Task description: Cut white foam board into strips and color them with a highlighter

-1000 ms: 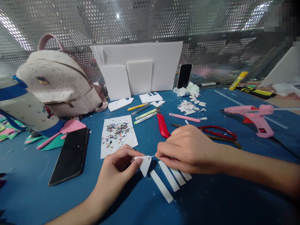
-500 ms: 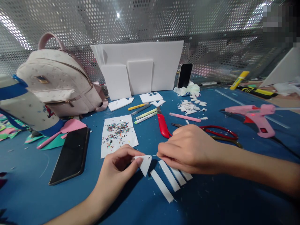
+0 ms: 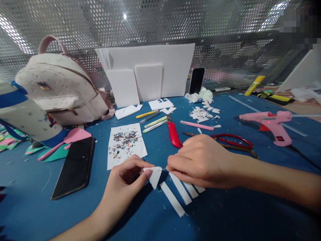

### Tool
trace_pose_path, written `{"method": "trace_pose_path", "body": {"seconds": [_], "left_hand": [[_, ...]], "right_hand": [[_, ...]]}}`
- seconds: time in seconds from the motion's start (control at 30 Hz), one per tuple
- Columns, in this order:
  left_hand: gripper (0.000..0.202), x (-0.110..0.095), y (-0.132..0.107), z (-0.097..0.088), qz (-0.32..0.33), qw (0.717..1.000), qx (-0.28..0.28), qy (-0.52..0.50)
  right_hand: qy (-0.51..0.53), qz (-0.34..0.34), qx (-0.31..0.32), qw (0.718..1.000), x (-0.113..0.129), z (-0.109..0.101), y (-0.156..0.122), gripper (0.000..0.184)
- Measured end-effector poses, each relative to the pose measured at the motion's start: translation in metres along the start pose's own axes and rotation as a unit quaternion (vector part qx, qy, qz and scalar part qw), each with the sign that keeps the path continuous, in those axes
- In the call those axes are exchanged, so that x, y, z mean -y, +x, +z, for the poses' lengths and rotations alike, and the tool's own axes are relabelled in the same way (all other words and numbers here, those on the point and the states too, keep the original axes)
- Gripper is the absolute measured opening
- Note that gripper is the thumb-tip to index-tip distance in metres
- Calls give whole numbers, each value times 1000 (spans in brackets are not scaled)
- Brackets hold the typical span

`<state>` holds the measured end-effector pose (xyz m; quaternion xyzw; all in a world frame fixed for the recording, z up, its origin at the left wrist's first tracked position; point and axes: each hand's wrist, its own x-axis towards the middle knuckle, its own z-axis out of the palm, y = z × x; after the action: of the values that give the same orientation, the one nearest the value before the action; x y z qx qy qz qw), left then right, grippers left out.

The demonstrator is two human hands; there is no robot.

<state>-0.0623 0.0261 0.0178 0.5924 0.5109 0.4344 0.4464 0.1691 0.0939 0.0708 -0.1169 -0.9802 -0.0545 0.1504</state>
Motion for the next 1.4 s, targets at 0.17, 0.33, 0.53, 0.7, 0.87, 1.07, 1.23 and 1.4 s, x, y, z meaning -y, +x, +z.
{"method": "trace_pose_path", "body": {"seconds": [0.17,0.33,0.53,0.7,0.87,1.07,1.23,1.4], "left_hand": [[13,-1,-1,-1,-2,1000,0,-3],[14,0,0,-1,-1,1000,2,-4],[12,1,1,0,2,1000,-3,-1],[12,2,1,0,-1,1000,-11,-3],[12,3,1,-1,2,1000,-15,-1],[12,2,0,-1,1,1000,-17,-1],[12,1,0,-1,5,1000,-17,-1],[12,1,-1,-1,16,1000,-9,0]], "right_hand": [[-9,1,0,1000,-3,-4,-1,21],[-15,2,-4,1000,-3,-4,-1,21],[-14,-4,-1,1000,0,2,0,19],[-51,4,-20,998,4,1,1,19],[-88,2,-24,996,6,2,0,19],[-113,-2,-29,993,8,2,0,20],[-123,-3,-31,992,8,2,-1,20],[-113,6,-34,993,4,4,-1,19]]}}
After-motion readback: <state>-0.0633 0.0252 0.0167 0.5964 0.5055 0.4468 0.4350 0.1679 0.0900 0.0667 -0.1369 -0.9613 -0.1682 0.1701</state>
